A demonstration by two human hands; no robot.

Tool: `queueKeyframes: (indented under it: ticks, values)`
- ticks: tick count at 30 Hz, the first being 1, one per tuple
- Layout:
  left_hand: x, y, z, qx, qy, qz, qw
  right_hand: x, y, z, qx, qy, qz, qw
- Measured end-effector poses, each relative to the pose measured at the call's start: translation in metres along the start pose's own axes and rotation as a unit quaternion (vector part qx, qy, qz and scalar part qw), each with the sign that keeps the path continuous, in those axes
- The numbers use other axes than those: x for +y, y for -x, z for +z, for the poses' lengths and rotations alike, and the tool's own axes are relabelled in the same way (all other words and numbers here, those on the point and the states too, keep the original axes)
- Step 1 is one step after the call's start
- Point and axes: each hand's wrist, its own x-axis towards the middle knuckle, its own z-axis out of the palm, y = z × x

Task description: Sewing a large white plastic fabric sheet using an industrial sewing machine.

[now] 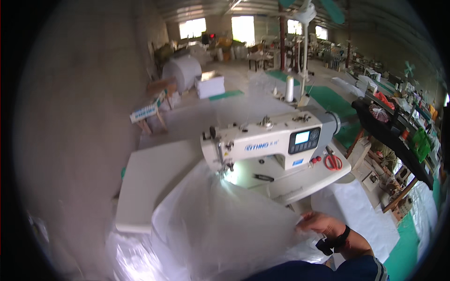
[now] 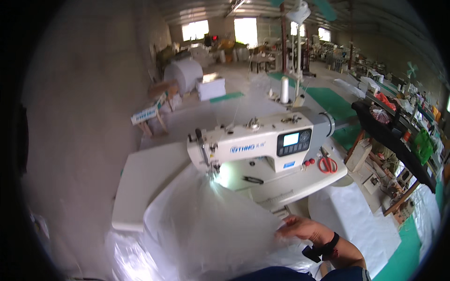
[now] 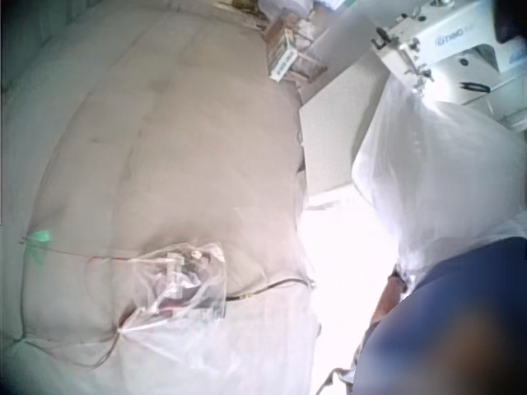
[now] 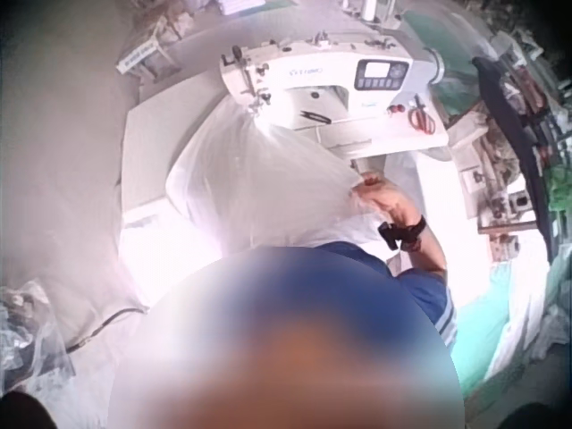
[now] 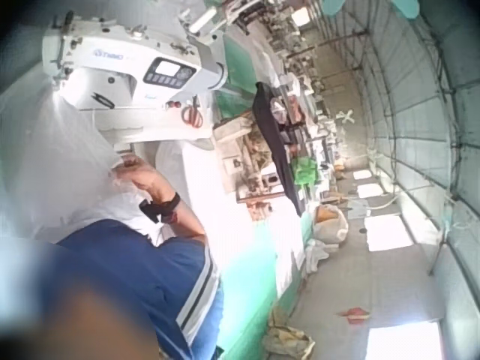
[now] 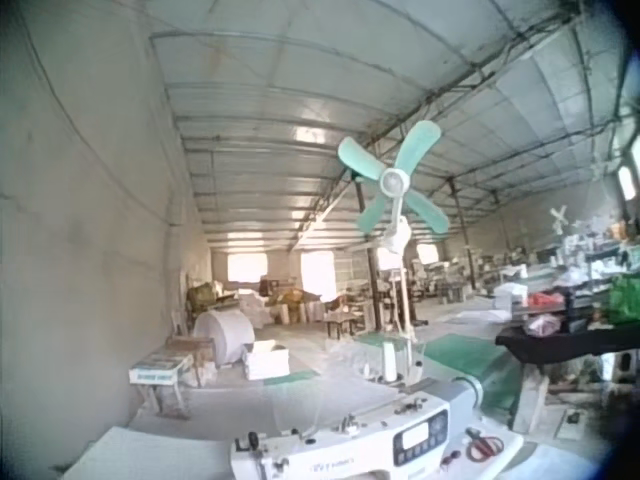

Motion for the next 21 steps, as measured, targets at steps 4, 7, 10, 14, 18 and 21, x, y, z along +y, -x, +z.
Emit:
queueKeyframes:
  ticks: [4, 7, 10, 14, 18, 21]
  values:
    - [-0.025, 0.045, 0.024, 0.003, -0.008, -0.031, 0.999, -0.006, -0.002, 0.01, 0.027, -0.055, 0.03, 0.998]
    - [-0.045, 0.057, 0.032, 0.023, -0.017, -0.043, 0.999, -0.002, -0.009, 0.015, 0.029, 0.022, 0.122, 0.992]
    - [-0.065, 0.052, 0.026, 0.061, -0.033, -0.04, 0.997, 0.011, -0.017, 0.017, 0.019, 0.089, 0.124, 0.988]
    - [-0.091, 0.016, 0.008, 0.151, 0.005, -0.003, 0.989, -0.013, -0.006, 0.024, 0.049, 0.13, 0.132, 0.981]
    - [-0.105, -0.094, -0.053, 0.316, 0.091, 0.115, 0.937, 0.028, -0.007, 0.005, 0.021, 0.042, 0.083, 0.995]
    - [-0.108, -0.163, -0.108, 0.414, 0.156, 0.204, 0.873, 0.021, -0.002, 0.012, -0.035, -0.012, 0.094, 0.995]
